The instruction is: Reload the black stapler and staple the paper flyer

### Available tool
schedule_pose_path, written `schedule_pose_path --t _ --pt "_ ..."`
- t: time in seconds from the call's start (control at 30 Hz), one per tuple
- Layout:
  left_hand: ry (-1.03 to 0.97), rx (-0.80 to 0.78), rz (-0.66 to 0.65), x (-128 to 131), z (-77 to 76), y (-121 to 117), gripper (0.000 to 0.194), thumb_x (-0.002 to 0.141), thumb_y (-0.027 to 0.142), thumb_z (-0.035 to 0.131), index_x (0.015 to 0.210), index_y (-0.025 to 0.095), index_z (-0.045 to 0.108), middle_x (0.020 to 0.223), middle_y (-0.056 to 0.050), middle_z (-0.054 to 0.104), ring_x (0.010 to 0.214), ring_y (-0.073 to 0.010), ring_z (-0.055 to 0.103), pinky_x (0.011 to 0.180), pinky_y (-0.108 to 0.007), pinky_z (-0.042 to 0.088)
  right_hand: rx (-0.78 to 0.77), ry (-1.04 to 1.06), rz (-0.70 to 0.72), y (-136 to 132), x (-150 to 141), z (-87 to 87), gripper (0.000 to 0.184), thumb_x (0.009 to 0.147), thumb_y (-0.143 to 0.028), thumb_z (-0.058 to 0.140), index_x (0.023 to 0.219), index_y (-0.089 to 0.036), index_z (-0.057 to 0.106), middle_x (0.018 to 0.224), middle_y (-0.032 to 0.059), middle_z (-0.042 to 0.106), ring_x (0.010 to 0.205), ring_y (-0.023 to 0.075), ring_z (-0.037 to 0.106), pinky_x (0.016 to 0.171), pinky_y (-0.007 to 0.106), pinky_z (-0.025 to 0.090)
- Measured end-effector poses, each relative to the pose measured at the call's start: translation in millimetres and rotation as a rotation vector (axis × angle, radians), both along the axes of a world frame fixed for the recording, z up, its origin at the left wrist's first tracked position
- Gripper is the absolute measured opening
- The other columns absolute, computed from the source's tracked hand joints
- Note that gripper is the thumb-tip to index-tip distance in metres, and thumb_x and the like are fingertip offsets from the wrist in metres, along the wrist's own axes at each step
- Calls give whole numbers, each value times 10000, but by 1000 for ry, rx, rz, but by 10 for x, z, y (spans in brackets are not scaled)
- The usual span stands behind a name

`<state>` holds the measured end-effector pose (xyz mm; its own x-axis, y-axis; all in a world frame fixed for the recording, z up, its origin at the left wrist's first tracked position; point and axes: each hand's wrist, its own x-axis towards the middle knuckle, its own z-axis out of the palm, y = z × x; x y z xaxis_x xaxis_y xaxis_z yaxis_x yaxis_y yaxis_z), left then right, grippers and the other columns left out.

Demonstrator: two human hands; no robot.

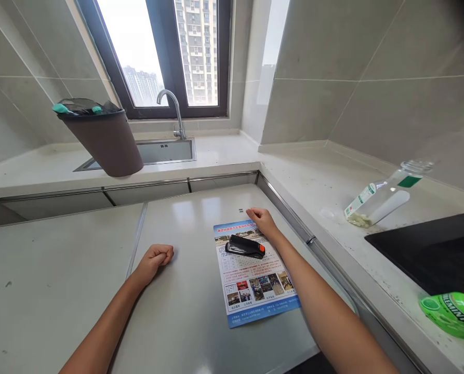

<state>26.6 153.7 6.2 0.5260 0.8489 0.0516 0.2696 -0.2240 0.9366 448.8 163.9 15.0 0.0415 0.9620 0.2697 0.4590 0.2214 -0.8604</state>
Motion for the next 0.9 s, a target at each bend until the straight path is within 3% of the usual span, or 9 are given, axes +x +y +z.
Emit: schedule_pose_path --t 0.1,0.27,0.4,0.9 --pt "11 15 20 -6 -23 16 136 705 209 423 572 211 397 570 24 314 590 -150 246 592 -319 172 82 -94 -75 65 -89 -158 547 940 -630 563 627 -234 353 616 -54 323 613 134 331 620 281 270" --pt "42 10 18 -2 2 -11 125 703 206 419 577 208 418 578 25 316 589 -149 247 592 -318 171 99 -472 90 59 -123 -215 374 951 -453 635 716 -224 454 756 -11 539 761 169 482 678 278 312" --pt "42 9 26 -2 8 -19 126 707 206 420 582 208 414 586 26 315 598 -151 253 598 -315 175 117 -736 175 61 -100 -235 321 987 -410 621 753 -220 510 860 19 602 877 196 515 748 293 331" --pt "14 -10 -28 18 -18 24 100 653 238 421 560 210 401 553 29 292 582 -145 229 594 -320 166 176 -921 177 118 -35 -279 229 1016 -333 573 820 -216 588 915 40 626 901 200 533 770 303 341"
